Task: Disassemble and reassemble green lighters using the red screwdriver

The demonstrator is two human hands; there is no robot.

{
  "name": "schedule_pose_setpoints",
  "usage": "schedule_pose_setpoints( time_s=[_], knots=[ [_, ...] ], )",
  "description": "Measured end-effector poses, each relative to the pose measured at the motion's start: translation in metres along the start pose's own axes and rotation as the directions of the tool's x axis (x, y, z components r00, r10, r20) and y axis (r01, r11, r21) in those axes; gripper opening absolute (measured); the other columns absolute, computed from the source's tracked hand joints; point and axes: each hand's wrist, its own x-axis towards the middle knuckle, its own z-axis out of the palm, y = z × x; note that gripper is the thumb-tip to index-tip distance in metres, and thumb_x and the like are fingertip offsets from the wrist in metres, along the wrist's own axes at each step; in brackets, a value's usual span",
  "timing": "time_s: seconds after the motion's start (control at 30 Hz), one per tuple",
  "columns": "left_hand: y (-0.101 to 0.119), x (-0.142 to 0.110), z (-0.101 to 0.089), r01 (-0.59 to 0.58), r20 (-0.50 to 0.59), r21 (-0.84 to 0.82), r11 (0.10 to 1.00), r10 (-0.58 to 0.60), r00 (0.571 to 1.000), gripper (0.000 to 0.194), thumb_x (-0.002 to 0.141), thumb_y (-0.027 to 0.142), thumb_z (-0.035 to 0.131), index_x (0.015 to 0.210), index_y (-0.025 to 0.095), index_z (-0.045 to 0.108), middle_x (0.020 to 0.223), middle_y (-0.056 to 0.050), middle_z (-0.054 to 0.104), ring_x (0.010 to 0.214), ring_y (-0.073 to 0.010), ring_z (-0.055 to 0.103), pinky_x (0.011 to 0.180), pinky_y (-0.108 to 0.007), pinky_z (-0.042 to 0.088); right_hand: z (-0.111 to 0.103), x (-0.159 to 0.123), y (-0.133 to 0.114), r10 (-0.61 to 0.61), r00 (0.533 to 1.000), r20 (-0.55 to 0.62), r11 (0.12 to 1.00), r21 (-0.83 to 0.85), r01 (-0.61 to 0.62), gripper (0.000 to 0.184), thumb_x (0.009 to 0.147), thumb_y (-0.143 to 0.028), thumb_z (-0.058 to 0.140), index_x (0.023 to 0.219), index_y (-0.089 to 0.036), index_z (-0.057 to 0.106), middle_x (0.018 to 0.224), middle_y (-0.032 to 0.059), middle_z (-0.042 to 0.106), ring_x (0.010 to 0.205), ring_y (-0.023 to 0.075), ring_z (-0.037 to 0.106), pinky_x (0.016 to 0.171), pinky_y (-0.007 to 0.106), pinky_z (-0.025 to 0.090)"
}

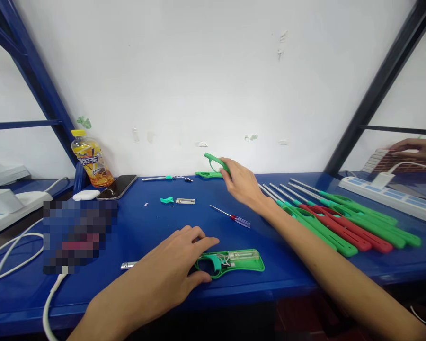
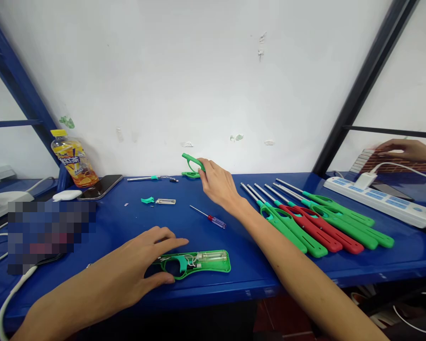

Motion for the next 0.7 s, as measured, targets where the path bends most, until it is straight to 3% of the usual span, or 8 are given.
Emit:
schedule_pose_setpoints(
  time_s=[0.17, 0.27, 0.37, 0.5, 0.7],
  knots=[
    [-0.012, 0.003, 0.002, 0.03, 0.002, 0.001, 1.0, -0.03, 1.0, 0.048, 0.102, 0.034, 0.066, 0.149, 0.039, 0.058, 0.15, -0.004, 0.061, 0.141, -0.0318, 0.054, 0.119, -0.05, 0.044, -0.001, 0.0, 0.002, -0.033, 0.999, 0.029, 0.999, -0.022, 0.034, 0.042, 0.112, -0.035, 0.038, 0.148, -0.021, 0.055, 0.111, 0.0135, 0.074, 0.104, 0.0297, 0.065, 0.08, 0.037, 0.049],
    [-0.021, 0.001, -0.003, 0.066, -0.008, 0.011, 0.998, -0.066, 0.998, 0.054, 0.099, 0.033, 0.07, 0.151, 0.039, 0.057, 0.153, -0.003, 0.06, 0.145, -0.0323, 0.052, 0.12, -0.049, 0.043, -0.002, 0.0, 0.002, -0.042, 0.997, 0.057, 0.999, -0.013, 0.043, 0.045, 0.113, -0.038, 0.037, 0.152, -0.021, 0.051, 0.112, 0.0137, 0.074, 0.101, 0.0289, 0.065, 0.079, 0.037, 0.047],
    [-0.033, -0.004, -0.012, 0.103, -0.059, 0.028, 0.994, -0.101, 0.993, 0.052, 0.097, 0.031, 0.072, 0.147, 0.04, 0.061, 0.15, -0.002, 0.062, 0.14, -0.0317, 0.057, 0.116, -0.045, 0.048, -0.003, -0.001, -0.001, -0.027, 0.997, 0.071, 1.0, 0.009, 0.026, 0.046, 0.113, -0.038, 0.034, 0.153, -0.02, 0.05, 0.114, 0.0142, 0.075, 0.101, 0.0291, 0.066, 0.078, 0.038, 0.047],
    [-0.046, -0.011, -0.021, 0.124, -0.097, 0.022, 0.992, -0.121, 0.988, 0.034, 0.099, 0.032, 0.068, 0.133, 0.036, 0.071, 0.137, 0.0, 0.07, 0.13, -0.0277, 0.064, 0.113, -0.04, 0.05, -0.006, -0.003, -0.009, -0.004, 0.996, 0.09, 0.999, 0.043, 0.0, 0.046, 0.113, -0.039, 0.032, 0.15, -0.022, 0.051, 0.114, 0.0133, 0.076, 0.099, 0.0289, 0.068, 0.079, 0.039, 0.048],
    [-0.044, -0.015, -0.024, 0.125, -0.116, 0.022, 0.992, -0.122, 0.986, 0.028, 0.101, 0.046, 0.062, 0.125, 0.036, 0.074, 0.126, 0.001, 0.075, 0.12, -0.0267, 0.069, 0.103, -0.038, 0.056, -0.011, -0.006, -0.018, 0.055, 0.991, 0.119, 0.995, 0.072, -0.064, 0.049, 0.112, -0.046, 0.029, 0.141, -0.018, 0.057, 0.097, 0.0133, 0.078, 0.078, 0.0276, 0.068, 0.068, 0.04, 0.045]
  ],
)
